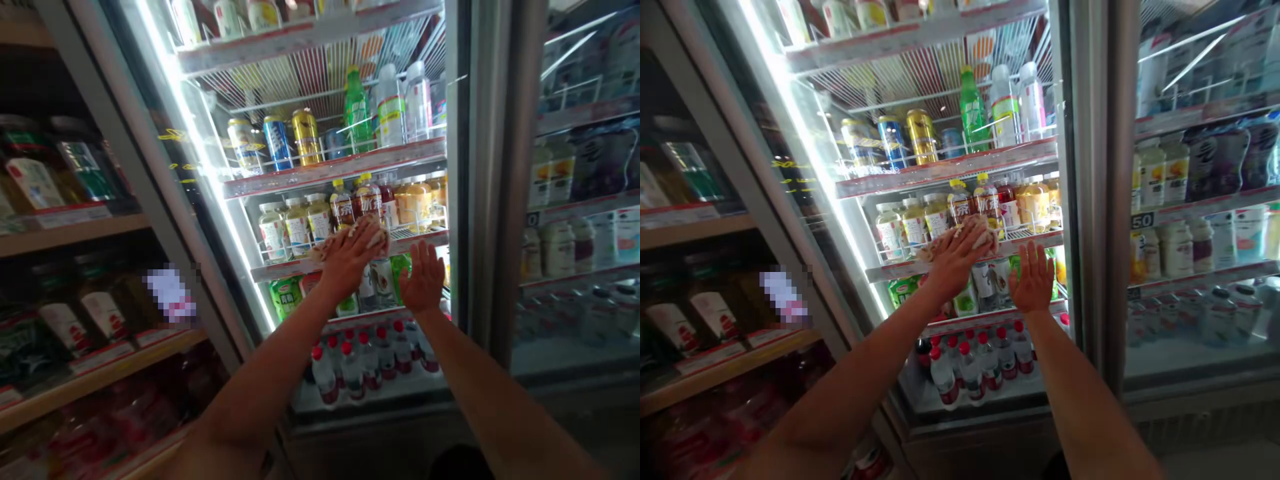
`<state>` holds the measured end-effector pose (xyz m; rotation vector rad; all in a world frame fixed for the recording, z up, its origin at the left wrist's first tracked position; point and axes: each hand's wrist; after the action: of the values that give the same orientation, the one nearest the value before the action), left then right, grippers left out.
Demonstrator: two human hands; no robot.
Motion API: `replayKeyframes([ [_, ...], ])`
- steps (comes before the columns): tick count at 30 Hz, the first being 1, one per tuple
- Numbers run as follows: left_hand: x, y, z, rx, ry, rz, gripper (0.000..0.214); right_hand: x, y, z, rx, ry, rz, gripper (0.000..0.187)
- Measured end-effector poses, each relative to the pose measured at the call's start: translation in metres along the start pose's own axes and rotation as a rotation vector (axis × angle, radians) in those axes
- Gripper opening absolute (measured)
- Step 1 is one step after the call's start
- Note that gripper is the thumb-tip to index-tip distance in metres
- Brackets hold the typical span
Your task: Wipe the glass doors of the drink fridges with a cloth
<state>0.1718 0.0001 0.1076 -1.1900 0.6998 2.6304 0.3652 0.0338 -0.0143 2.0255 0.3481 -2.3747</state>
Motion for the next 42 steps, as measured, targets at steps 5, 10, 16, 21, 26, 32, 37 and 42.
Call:
replayKeyframes([
  [5,0.023,-0.003,-0.001,-0.040,0.093,-0.049,0.062,0.002,0.002,0.000,-0.008,-0.014,0.018,0.064],
  [10,0.034,-0.004,-0.010,-0.014,0.118,0.016,0.069,-0.020,0.015,-0.009,-0.086,-0.023,0.049,0.054],
  [16,0.056,-0.005,-0.020,0.009,0.104,0.026,0.068,-0.076,0.015,-0.030,-0.123,0.011,0.149,0.053],
  [21,0.079,-0.011,-0.038,0.007,0.172,-0.008,0.061,-0.054,0.005,-0.035,-0.064,0.051,0.147,0.056],
  [26,0.025,-0.013,-0.038,0.052,0.185,-0.005,0.060,-0.030,0.002,-0.033,0.002,0.050,0.070,0.058],
  [32,-0.063,-0.004,0.005,0.068,0.263,-0.186,0.061,-0.035,0.001,-0.037,0.009,0.041,0.100,0.059],
  [37,-0.048,0.006,0.007,0.066,0.329,-0.173,0.059,-0.034,0.003,-0.037,-0.072,0.012,0.092,0.058],
  [42,-0.041,0.011,-0.007,0.214,0.364,-0.104,0.059,-0.058,0.018,-0.002,-0.272,-0.036,0.042,0.060],
])
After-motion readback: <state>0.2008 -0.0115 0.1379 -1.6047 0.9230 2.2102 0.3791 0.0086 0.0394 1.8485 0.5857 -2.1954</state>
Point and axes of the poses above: each hand's wrist, its own x-axis away from the middle knuckle, its own y-axis out of the back of the hand, z = x × y, and after that the axes turned 9 degrees about -z, right-handed
